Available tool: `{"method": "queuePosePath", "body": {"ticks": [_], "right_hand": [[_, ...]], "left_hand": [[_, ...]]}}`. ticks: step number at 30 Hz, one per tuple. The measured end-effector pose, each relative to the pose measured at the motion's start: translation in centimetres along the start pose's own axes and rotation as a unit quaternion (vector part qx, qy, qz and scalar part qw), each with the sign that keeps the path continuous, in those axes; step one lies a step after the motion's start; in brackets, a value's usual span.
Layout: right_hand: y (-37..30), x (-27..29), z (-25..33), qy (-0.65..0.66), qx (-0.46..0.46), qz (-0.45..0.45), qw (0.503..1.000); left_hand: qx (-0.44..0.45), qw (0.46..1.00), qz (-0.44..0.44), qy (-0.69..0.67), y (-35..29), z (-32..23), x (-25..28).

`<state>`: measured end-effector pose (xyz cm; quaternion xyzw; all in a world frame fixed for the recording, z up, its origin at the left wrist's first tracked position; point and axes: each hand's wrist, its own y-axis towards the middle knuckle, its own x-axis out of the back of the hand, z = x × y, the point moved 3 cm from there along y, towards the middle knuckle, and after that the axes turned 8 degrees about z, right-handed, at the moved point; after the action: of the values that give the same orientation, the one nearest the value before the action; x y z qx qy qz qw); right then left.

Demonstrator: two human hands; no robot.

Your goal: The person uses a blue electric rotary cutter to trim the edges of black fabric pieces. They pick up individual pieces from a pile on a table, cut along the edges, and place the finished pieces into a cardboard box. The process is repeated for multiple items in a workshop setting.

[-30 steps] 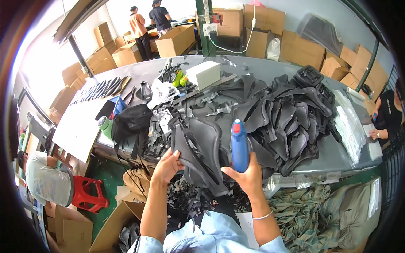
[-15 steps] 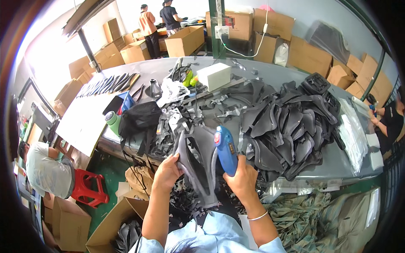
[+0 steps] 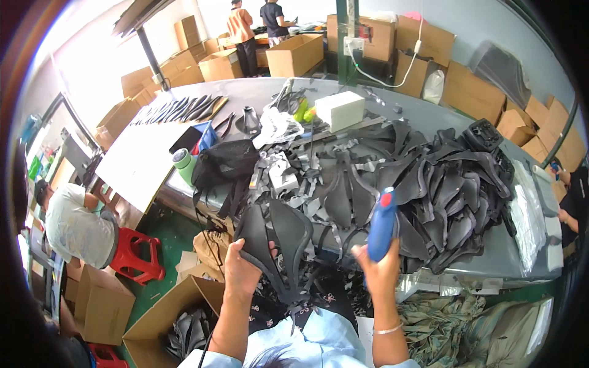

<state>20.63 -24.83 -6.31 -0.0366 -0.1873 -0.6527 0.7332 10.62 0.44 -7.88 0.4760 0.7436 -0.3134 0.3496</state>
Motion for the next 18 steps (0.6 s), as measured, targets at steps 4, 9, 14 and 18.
{"method": "queuePosePath", "body": {"ticks": [4,9,14,18], "right_hand": [[-5.0,-2.9,2.7,-0.053,0.014,0.210,0.976],[-8.1,-5.5,4.8,-0.164,0.138,0.282,0.935],[-10.0,-6.4,5.8,-0.174,0.168,0.324,0.915],[-10.7,-6.7,6.1,-0.165,0.146,0.361,0.906]], "left_hand": [[-0.002,0.998,0.030,-0.051,-1.4,1.9,0.3],[-0.091,0.995,-0.032,-0.009,-4.5,2.1,-1.6],[-0.251,0.964,-0.028,0.079,-6.1,2.3,-1.2],[-0.292,0.944,-0.022,0.151,-7.0,3.6,1.8]]}}
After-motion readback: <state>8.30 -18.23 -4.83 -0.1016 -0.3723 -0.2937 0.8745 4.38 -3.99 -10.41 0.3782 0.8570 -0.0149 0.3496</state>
